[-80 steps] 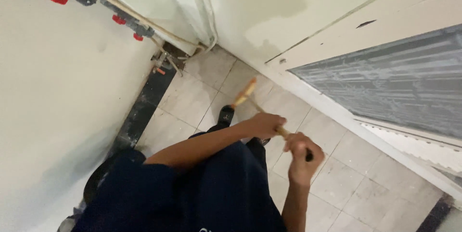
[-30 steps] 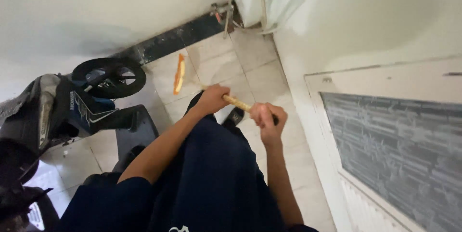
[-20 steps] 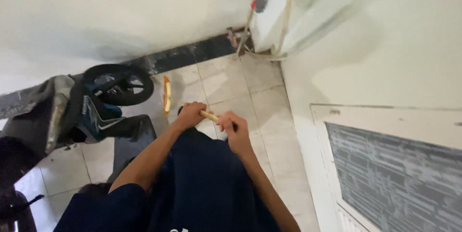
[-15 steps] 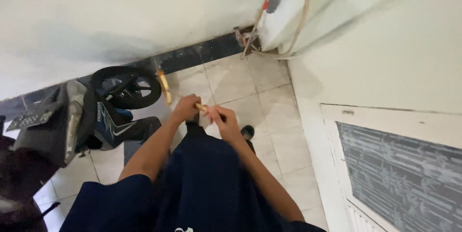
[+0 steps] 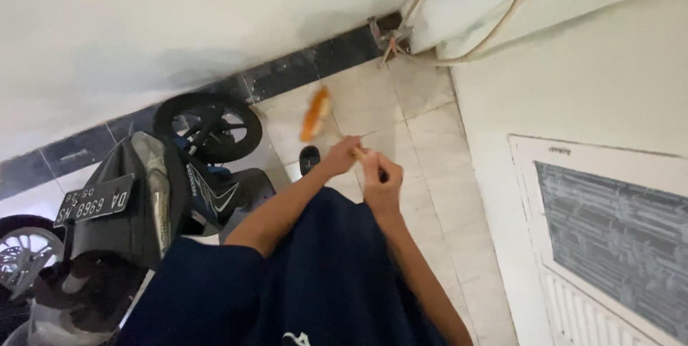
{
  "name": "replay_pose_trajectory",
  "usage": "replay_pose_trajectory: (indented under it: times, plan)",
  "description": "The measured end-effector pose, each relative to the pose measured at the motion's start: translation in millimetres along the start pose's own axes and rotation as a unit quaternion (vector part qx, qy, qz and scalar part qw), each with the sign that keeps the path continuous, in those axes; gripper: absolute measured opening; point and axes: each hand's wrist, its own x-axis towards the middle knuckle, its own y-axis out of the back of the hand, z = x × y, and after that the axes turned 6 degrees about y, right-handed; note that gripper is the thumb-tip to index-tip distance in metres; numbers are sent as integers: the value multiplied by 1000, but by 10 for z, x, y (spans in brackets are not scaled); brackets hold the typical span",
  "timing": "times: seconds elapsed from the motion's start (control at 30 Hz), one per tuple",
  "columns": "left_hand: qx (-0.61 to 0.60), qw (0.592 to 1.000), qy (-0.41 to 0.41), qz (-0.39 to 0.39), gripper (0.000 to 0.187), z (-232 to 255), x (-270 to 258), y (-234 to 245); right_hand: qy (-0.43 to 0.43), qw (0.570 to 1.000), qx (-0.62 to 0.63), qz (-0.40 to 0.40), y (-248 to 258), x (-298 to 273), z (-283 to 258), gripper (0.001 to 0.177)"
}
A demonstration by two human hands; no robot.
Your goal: Sweeping a tiled floor in a garage area around parked motorcycles using a small broom.
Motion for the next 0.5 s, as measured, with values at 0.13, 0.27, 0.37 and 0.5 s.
replay_pose_trajectory:
  times: [0.13,0.27,0.37,0.5]
  plan:
    - [-137,979,-119,-96,16,37,-51,-606,-6,998,-68,11,-7,-112,408,53]
    - [-286,937,-152,-128,18,779,68,-649,65,980,-179,-59,-186,-125,734,44]
    - [-391,894,-167,-138,31,1092,26,-564,101,980,-164,-42,-3,-18,-10,43]
    - [-42,979,-126,-157,17,1404,64,-115,60,998,-34,-5,410,-127,-378,48]
